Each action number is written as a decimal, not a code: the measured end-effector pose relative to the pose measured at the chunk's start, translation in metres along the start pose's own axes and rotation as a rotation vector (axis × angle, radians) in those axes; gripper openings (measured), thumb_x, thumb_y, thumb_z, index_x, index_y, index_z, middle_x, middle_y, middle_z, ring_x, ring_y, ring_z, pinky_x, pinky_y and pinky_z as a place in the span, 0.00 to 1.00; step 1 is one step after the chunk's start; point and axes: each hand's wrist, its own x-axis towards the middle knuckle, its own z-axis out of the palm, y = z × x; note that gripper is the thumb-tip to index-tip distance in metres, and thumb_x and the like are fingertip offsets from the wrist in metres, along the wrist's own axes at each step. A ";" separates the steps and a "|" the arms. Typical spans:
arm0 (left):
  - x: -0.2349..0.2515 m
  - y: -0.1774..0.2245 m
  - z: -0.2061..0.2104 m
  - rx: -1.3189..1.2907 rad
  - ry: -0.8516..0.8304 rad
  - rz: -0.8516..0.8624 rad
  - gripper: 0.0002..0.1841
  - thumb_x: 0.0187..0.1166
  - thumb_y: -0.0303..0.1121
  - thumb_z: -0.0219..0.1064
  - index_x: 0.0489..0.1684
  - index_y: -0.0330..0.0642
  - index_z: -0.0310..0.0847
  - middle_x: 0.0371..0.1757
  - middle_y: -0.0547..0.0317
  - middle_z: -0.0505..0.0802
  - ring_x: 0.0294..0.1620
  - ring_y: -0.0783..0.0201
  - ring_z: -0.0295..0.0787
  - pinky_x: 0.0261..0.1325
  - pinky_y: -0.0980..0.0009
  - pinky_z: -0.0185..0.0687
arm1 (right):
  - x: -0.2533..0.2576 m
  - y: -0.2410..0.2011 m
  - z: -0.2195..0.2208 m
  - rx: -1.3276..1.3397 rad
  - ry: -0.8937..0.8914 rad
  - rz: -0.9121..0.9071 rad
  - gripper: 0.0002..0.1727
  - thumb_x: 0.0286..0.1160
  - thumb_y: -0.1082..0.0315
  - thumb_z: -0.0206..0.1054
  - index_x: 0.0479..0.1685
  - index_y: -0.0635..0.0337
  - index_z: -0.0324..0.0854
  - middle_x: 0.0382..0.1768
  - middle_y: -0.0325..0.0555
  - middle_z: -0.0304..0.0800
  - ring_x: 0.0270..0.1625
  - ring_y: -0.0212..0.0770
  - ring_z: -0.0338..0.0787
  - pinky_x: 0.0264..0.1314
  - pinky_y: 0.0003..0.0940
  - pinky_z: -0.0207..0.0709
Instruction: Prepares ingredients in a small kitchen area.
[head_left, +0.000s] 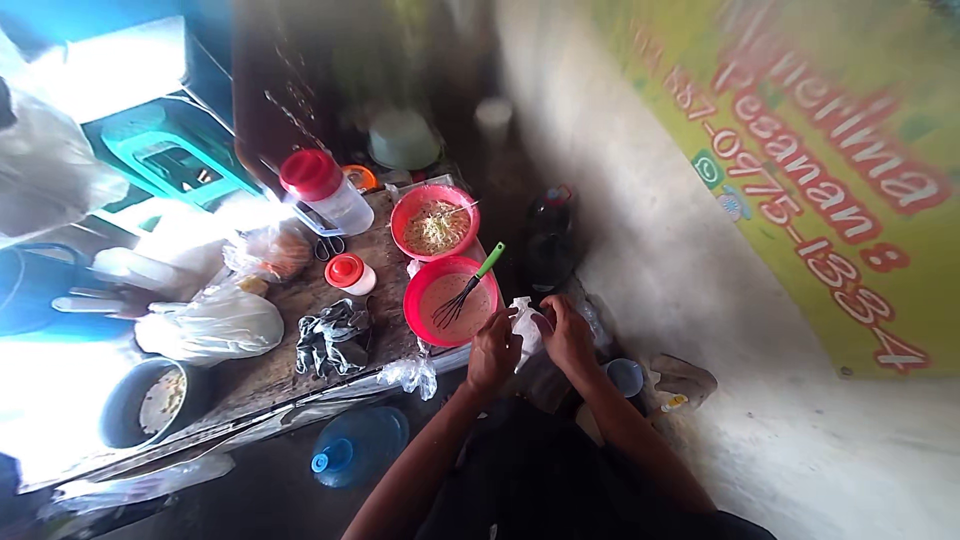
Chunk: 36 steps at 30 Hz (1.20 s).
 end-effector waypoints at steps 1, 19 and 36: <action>0.002 0.002 -0.001 0.002 -0.007 -0.024 0.14 0.72 0.27 0.66 0.53 0.33 0.87 0.41 0.51 0.93 0.35 0.60 0.90 0.43 0.61 0.89 | 0.001 0.003 0.003 0.023 0.022 -0.033 0.15 0.81 0.55 0.70 0.52 0.56 0.87 0.46 0.48 0.92 0.43 0.46 0.93 0.47 0.47 0.87; 0.037 0.009 -0.040 -0.120 -0.042 -0.195 0.13 0.92 0.38 0.56 0.60 0.36 0.74 0.35 0.49 0.88 0.32 0.54 0.87 0.41 0.53 0.87 | 0.007 0.053 0.055 1.030 -0.012 0.488 0.27 0.95 0.50 0.43 0.73 0.62 0.74 0.57 0.53 0.88 0.53 0.45 0.90 0.51 0.44 0.87; 0.062 -0.148 -0.114 -0.514 0.226 -0.675 0.24 0.90 0.45 0.59 0.77 0.39 0.69 0.66 0.43 0.90 0.61 0.45 0.92 0.58 0.41 0.90 | 0.079 -0.020 0.061 0.608 0.020 0.200 0.26 0.94 0.46 0.49 0.77 0.54 0.74 0.47 0.52 0.91 0.35 0.46 0.92 0.32 0.46 0.90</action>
